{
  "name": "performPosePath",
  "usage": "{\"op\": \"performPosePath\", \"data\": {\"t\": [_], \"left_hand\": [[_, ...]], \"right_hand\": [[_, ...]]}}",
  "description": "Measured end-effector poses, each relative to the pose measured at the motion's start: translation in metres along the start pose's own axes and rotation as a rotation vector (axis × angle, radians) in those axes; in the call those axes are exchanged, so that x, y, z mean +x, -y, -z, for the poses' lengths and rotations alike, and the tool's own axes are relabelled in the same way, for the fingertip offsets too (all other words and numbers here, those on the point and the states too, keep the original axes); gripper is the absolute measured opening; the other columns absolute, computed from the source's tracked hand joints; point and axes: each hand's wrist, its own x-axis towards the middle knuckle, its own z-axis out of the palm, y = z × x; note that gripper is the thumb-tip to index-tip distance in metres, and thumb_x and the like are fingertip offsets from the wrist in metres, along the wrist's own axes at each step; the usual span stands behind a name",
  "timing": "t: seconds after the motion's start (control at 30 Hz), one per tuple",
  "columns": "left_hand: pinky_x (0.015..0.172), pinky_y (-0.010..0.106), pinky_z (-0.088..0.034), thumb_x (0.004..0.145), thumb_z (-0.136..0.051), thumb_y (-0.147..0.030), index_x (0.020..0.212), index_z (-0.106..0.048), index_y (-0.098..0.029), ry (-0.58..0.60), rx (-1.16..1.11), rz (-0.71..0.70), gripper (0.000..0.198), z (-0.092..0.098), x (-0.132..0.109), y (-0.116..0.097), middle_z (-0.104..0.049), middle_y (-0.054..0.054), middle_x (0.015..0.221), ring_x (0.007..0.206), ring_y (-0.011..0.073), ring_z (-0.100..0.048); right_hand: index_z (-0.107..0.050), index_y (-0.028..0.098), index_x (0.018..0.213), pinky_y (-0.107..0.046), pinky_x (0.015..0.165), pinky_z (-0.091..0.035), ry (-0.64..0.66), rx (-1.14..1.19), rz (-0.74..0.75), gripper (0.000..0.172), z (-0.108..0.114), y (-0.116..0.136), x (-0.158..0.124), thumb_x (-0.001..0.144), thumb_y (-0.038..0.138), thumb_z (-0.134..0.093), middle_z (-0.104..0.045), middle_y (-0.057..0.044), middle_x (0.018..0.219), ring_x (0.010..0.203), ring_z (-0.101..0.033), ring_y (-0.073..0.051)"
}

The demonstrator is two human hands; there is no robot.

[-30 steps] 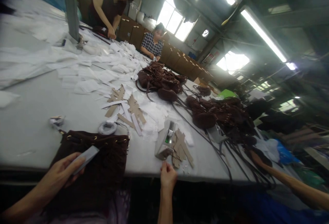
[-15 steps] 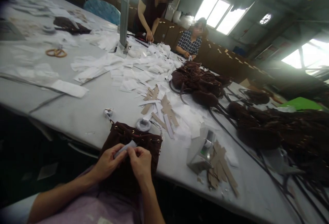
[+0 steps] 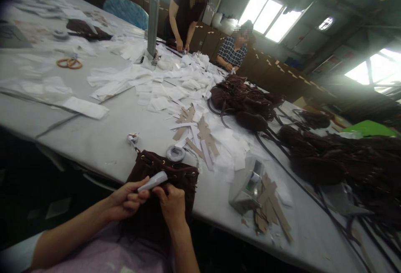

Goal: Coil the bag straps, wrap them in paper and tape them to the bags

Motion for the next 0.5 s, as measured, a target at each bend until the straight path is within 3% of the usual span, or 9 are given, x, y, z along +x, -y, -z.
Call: {"op": "performPosePath", "data": {"t": [0.07, 0.17, 0.23, 0.37, 0.43, 0.5], "left_hand": [[0.031, 0.008, -0.012, 0.091, -0.053, -0.033, 0.083, -0.054, -0.011, -0.023, 0.016, 0.006, 0.023, -0.002, -0.002, -0.003, -0.042, -0.005, 0.059, 0.036, -0.0023, -0.019], [0.032, 0.009, -0.014, 0.081, -0.067, -0.033, 0.088, -0.055, -0.014, -0.096, 0.251, -0.117, 0.023, -0.004, -0.004, -0.001, -0.045, -0.006, 0.061, 0.036, -0.0020, -0.022], [0.033, 0.011, -0.015, 0.077, -0.071, -0.038, 0.092, -0.055, -0.015, -0.131, 0.443, -0.203, 0.032, -0.005, -0.007, 0.003, -0.047, -0.006, 0.061, 0.037, -0.0009, -0.025], [0.035, 0.013, -0.020, 0.078, -0.066, -0.050, 0.098, -0.055, -0.017, -0.185, 0.611, -0.277, 0.040, 0.000, -0.010, 0.010, -0.049, -0.005, 0.065, 0.040, 0.0017, -0.031], [0.036, 0.014, -0.022, 0.080, -0.065, -0.050, 0.100, -0.055, -0.017, -0.170, 0.621, -0.265, 0.040, 0.005, -0.009, 0.012, -0.050, -0.004, 0.066, 0.041, 0.0024, -0.032], [0.038, 0.015, -0.024, 0.081, -0.065, -0.048, 0.099, -0.056, -0.017, -0.138, 0.619, -0.250, 0.037, 0.008, -0.008, 0.012, -0.050, -0.004, 0.067, 0.044, 0.0033, -0.034]], "right_hand": [[-0.060, 0.018, 0.059, -0.022, 0.046, -0.030, 0.071, 0.090, -0.003, 0.048, 0.001, -0.001, -0.004, 0.084, 0.058, -0.052, -0.051, 0.002, 0.046, 0.042, -0.044, -0.009], [-0.066, 0.017, 0.083, -0.021, 0.045, -0.035, 0.094, 0.235, -0.106, 0.042, 0.016, -0.003, -0.012, 0.086, 0.055, -0.048, -0.056, 0.002, 0.051, 0.042, -0.049, -0.011], [-0.067, 0.016, 0.088, -0.021, 0.047, -0.039, -0.118, 0.227, -0.184, 0.047, 0.042, -0.014, -0.018, 0.085, 0.057, -0.047, -0.059, 0.000, 0.055, 0.045, -0.052, -0.012], [-0.067, 0.011, 0.102, -0.027, 0.067, -0.047, -0.903, -0.052, -0.383, 0.058, 0.125, -0.062, -0.029, 0.081, 0.061, -0.044, -0.070, -0.013, 0.088, 0.076, -0.064, -0.021], [-0.066, 0.009, 0.108, -0.031, 0.073, -0.047, -1.018, -0.138, -0.483, 0.064, 0.167, -0.089, -0.033, 0.077, 0.062, -0.045, -0.069, -0.018, 0.100, 0.087, -0.064, -0.026], [-0.071, 0.010, 0.094, -0.034, 0.073, -0.047, -0.975, -0.135, -0.522, 0.061, 0.195, -0.111, -0.034, 0.072, 0.063, -0.051, -0.071, -0.018, 0.090, 0.086, -0.064, -0.029]]}}
